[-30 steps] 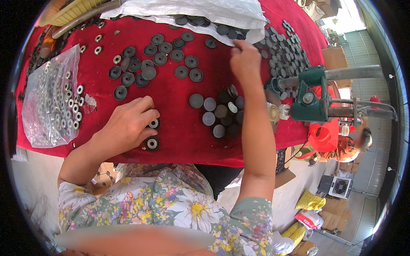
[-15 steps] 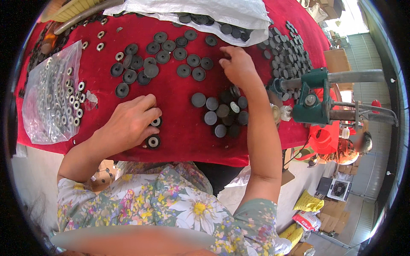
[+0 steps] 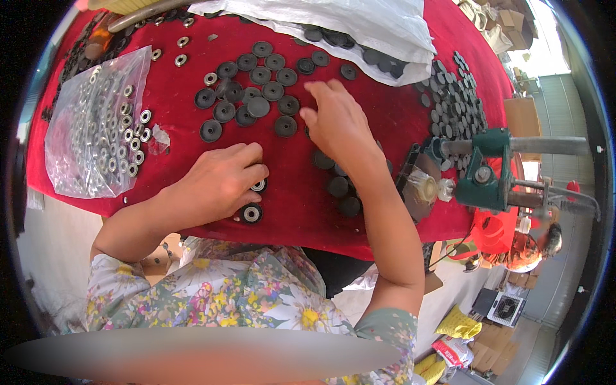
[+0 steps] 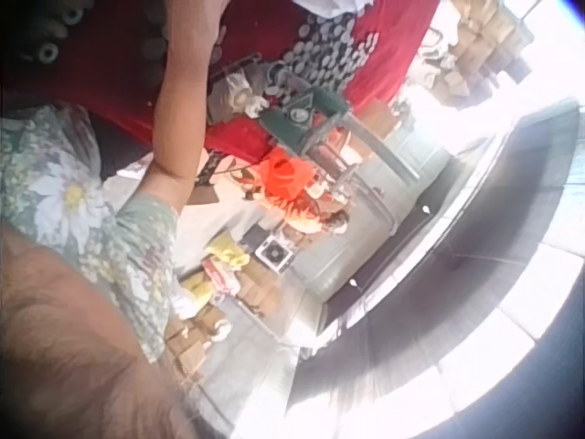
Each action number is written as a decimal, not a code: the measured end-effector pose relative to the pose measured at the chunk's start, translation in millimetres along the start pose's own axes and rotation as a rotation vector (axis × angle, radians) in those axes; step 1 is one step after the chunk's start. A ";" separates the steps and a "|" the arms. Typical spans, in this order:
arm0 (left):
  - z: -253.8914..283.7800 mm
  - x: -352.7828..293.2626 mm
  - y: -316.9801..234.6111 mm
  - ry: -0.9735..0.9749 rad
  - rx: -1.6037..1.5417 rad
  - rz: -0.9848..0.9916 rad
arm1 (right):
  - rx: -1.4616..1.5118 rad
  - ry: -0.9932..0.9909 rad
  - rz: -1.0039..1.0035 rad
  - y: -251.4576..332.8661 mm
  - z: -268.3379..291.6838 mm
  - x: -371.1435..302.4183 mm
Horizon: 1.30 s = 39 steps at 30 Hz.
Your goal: The person assembles metal rings into plastic housings by hand, fitting the rings into the circular plastic parts.
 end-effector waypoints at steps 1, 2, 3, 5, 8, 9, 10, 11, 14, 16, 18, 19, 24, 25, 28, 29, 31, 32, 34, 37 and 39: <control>-0.4 0.2 -0.3 -0.001 0.000 0.002 | -0.058 0.113 -0.067 6.0 1.6 -5.7; -0.9 0.2 -1.1 0.002 0.013 -0.002 | -0.116 0.225 -0.135 8.7 0.2 -9.8; -1.0 0.0 -1.3 0.005 0.028 -0.007 | -0.109 0.196 -0.071 11.8 -6.0 -10.6; -1.7 1.5 -0.8 0.008 0.024 -0.020 | -0.034 0.132 -0.002 15.1 -18.9 -7.7; -1.1 0.4 0.8 0.001 0.012 -0.025 | 0.117 0.068 0.138 17.6 -20.4 6.4; -0.6 -0.8 1.4 -0.009 0.003 -0.026 | 0.145 0.002 0.094 10.3 -12.0 11.1; -0.5 -1.5 1.7 -0.013 0.006 -0.021 | 0.171 -0.063 0.052 0.4 -1.4 16.3; -1.2 -2.7 2.0 -0.008 0.000 -0.022 | 0.020 -0.159 -0.001 -15.4 10.8 22.4; 4.7 2.8 -1.1 -0.013 -0.059 -0.013 | -0.348 -0.195 -0.327 -97.5 49.3 39.4; 13.7 2.8 2.3 -0.021 -0.104 0.022 | -0.493 -0.105 -0.511 -114.3 49.4 51.8; 32.3 9.8 15.5 -0.367 -0.011 0.067 | -0.474 -0.108 -0.521 -146.8 42.3 61.2; 38.5 11.1 26.2 -0.452 0.057 0.131 | -0.446 -0.103 -0.518 -156.8 37.1 65.4; 52.6 4.1 63.7 -0.538 0.327 0.362 | -0.311 -0.126 -0.209 -110.3 7.9 77.6; 51.9 6.6 65.9 -0.504 0.309 0.379 | -0.251 -0.194 -0.104 -96.8 6.9 71.7; 47.3 7.9 75.6 -0.496 0.323 0.339 | -0.221 -0.223 -0.030 -69.6 8.3 59.5; 47.7 8.6 76.4 -0.494 0.326 0.340 | -0.217 -0.223 -0.029 -62.0 12.3 55.1; 49.3 9.3 77.5 -0.532 0.316 0.355 | -0.087 -0.128 -0.016 -47.9 20.1 46.8; 50.4 8.4 77.4 -0.530 0.320 0.358 | -0.082 -0.128 -0.014 -40.2 23.8 42.8; 56.6 4.9 77.4 -0.593 0.249 0.388 | 0.106 -0.072 -0.066 -30.9 26.6 37.9; 64.4 0.5 77.7 -0.617 0.088 0.423 | -0.099 -0.176 -0.100 -52.6 32.4 36.7; 65.2 2.7 73.9 -0.586 -0.076 0.563 | -0.210 -0.160 -0.220 -77.8 34.3 40.9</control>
Point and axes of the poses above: each hand's wrist, its own x-axis towards the middle knuckle, its own z-axis out of the back of the hand, y = z × x, the point moved 3 cm from there along x, towards the middle knuckle, and after that the axes turned 3 degrees about -x, right-handed, at the moved point
